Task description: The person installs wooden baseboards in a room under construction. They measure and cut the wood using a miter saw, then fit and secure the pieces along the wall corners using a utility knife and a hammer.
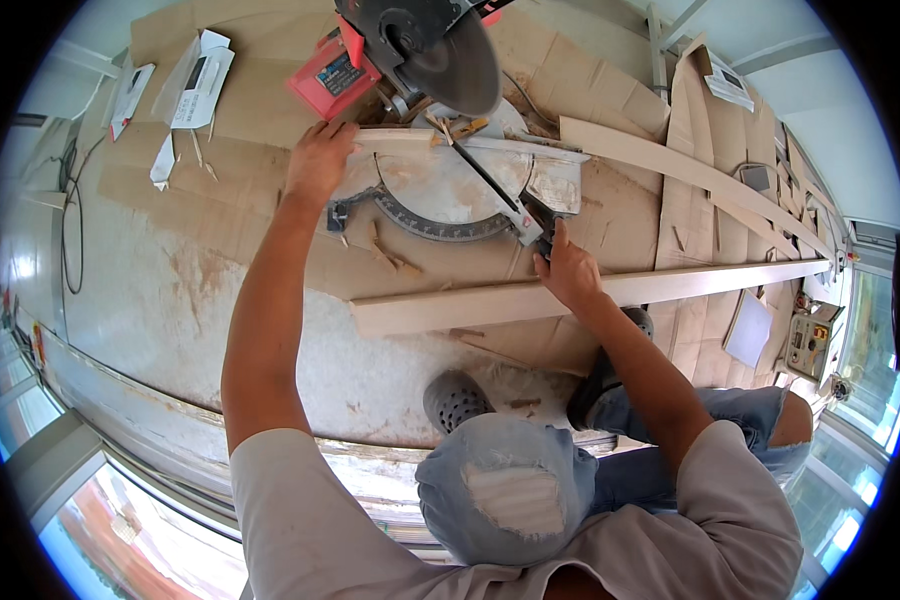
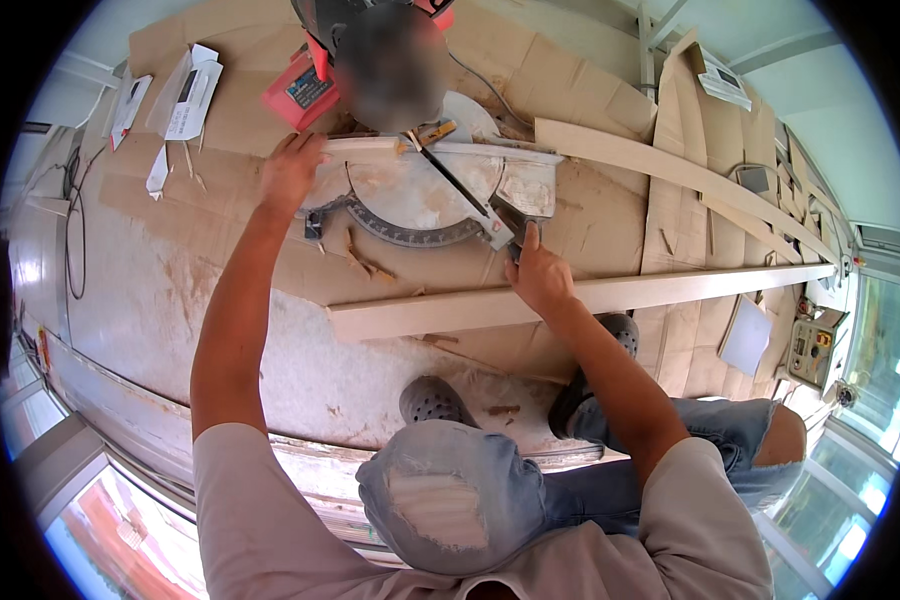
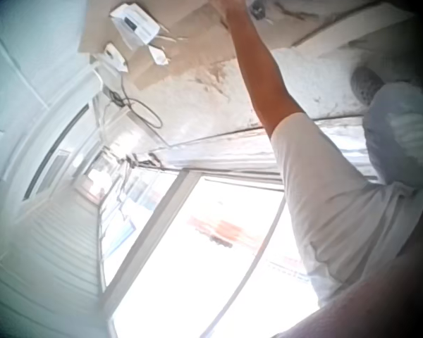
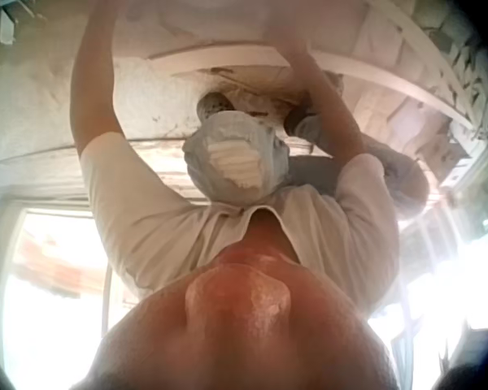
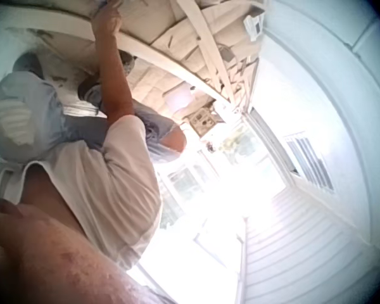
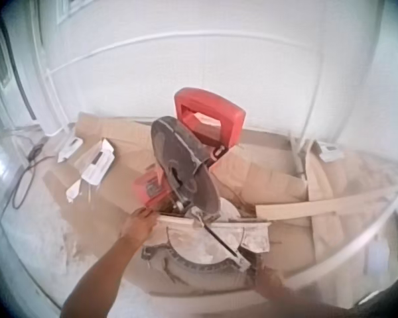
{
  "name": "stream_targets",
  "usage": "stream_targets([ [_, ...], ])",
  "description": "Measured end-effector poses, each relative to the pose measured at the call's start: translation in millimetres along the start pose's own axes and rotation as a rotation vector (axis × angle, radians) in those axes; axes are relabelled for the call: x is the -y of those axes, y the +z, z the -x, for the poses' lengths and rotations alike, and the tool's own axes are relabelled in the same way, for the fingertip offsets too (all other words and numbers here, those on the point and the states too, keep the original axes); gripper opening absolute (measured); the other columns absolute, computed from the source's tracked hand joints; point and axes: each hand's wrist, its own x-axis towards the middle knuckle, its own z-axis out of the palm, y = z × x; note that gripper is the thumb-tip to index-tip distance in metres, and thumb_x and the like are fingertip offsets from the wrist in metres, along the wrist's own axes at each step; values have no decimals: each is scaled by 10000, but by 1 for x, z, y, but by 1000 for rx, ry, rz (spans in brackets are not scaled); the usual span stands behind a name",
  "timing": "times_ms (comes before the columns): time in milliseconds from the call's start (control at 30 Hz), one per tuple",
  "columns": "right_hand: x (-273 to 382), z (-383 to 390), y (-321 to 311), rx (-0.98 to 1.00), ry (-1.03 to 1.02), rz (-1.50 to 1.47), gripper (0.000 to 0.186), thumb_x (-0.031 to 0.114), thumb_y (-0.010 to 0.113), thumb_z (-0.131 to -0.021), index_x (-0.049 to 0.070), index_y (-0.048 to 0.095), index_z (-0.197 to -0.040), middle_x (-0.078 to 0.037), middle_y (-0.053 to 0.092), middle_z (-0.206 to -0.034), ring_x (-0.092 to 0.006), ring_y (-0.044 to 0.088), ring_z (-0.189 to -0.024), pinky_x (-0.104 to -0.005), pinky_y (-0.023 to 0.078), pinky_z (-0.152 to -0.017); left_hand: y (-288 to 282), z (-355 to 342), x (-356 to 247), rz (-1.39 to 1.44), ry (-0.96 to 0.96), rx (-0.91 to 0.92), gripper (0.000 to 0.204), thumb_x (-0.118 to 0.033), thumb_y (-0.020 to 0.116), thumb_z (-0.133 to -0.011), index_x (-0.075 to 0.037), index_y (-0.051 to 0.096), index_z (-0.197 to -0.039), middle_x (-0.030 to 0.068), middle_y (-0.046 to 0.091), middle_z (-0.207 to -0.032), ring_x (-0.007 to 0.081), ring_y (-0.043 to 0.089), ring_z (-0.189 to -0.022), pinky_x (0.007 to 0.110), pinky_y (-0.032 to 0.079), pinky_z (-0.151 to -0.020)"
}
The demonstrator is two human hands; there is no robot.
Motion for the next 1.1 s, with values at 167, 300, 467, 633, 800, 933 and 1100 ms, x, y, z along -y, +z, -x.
stream_targets([
  [167,0,3,0,28,11,-41,806,340,646,-940,-102,258,-1490,-228,716,-938,-401,708,-809,-483,566,-737,3,0,1,-4,5,-1,234,-193,735,-826,-107,645,-1024,58,669,-1017,278,638,-992,408,536,-854],
  [300,-3,-4,-11,129,-21,5,799,389,658,-944,-80,298,-1481,-208,721,-891,-381,715,-802,-477,566,-714,4,-1,4,-13,33,11,247,-211,740,-819,-110,628,-1016,59,665,-1000,284,635,-990,411,532,-850],
  [467,-41,-28,-59,-145,-206,-164,474,362,647,-968,12,604,-1285,-178,712,-763,-328,707,-676,-430,559,-627,0,-4,3,25,53,50,239,-211,732,-828,-111,635,-1023,64,670,-1002,283,631,-1008,411,525,-862],
  [633,-33,-93,-204,-489,8,-527,320,266,574,-1026,-10,685,-1143,-75,712,-725,-115,651,-599,-275,520,-604,5,-9,-24,50,-7,79,224,-200,694,-858,-114,660,-1062,35,683,-1077,272,635,-1046,414,516,-890],
  [800,44,-156,-345,-538,-206,-315,357,314,570,-1032,-4,701,-1129,-48,716,-845,-93,639,-727,-252,504,-685,14,-8,-31,41,-14,63,236,-200,696,-856,-115,671,-1075,34,668,-1073,274,621,-1070,416,507,-909],
  [933,135,-216,-405,-293,-413,-284,625,541,572,-982,-35,664,-1207,-209,728,-1004,-255,702,-795,-384,579,-776,13,-16,-40,51,-15,18,240,-211,710,-839,-113,652,-1050,39,659,-1073,281,611,-1063,418,503,-909],
  [1100,217,-277,-393,-68,-619,-63,620,544,511,-1008,-30,693,-1156,-180,723,-1055,-251,673,-925,-420,523,-890,13,-23,-50,54,-10,44,225,-216,707,-842,-113,644,-1032,40,657,-1050,280,609,-1073,425,502,-903],
])
